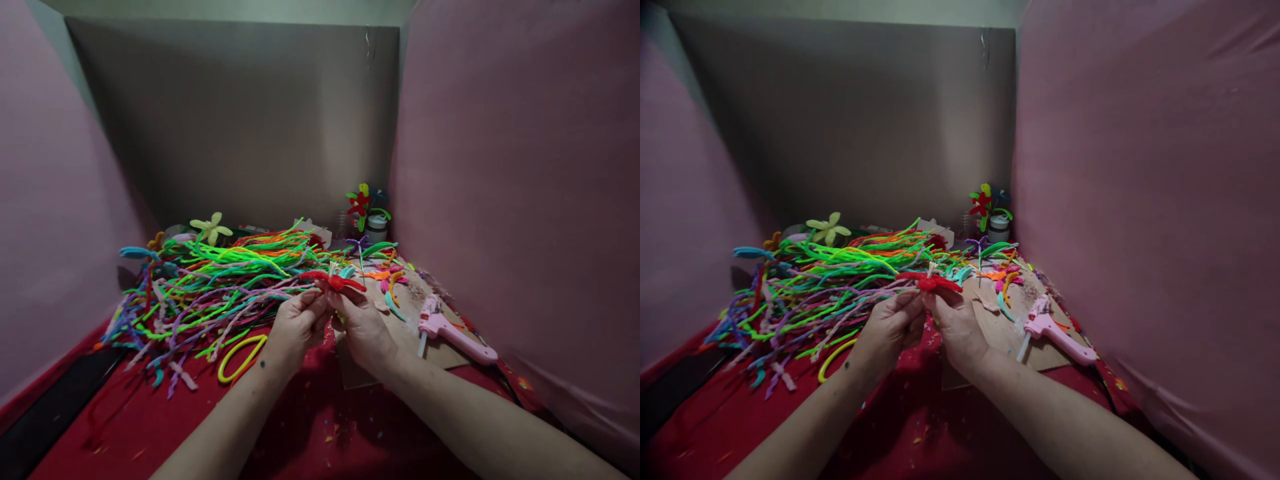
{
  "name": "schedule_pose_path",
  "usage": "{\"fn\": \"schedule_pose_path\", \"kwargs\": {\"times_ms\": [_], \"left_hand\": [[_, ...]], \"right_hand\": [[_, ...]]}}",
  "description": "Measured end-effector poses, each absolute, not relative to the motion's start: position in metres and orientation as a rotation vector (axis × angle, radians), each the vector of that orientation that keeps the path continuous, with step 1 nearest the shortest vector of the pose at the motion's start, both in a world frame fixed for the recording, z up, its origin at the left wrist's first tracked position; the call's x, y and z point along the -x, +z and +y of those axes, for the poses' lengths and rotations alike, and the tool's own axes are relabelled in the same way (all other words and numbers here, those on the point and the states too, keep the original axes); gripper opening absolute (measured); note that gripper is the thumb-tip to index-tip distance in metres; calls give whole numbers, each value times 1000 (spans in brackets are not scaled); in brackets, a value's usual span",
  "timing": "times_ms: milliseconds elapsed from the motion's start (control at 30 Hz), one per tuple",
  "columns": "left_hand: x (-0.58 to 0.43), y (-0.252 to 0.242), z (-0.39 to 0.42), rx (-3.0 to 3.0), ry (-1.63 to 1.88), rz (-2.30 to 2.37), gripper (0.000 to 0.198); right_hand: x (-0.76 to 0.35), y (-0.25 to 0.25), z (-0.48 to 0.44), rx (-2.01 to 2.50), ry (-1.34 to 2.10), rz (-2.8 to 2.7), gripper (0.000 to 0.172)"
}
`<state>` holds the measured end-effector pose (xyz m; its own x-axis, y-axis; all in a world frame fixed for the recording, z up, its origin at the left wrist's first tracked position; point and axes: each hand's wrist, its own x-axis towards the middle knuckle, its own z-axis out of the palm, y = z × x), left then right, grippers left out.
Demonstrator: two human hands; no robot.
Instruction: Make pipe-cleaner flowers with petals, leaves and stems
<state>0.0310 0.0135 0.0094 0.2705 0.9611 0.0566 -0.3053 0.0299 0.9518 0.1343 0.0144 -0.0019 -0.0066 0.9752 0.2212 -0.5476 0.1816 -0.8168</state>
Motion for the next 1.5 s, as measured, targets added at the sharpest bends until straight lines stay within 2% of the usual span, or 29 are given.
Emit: {"fn": "schedule_pose_path", "kwargs": {"times_ms": [433, 733, 1067, 1300, 1500], "left_hand": [[-26, -2, 19, -1370, 1262, 997, 29], [-27, 7, 15, -1053, 1099, 775, 26], [-14, 10, 18, -954, 830, 577, 19], [-22, 2, 16, -1593, 1045, 1017, 30], [-24, -5, 12, -2141, 1144, 1357, 16]], "right_hand": [[-139, -11, 15, 649, 1392, -960, 20], [-138, -13, 20, 699, 1390, -953, 27], [-137, -10, 17, 505, 1494, -926, 15], [-138, -8, 15, 572, 1488, -825, 14], [-137, -12, 15, 553, 1467, -829, 21]]}}
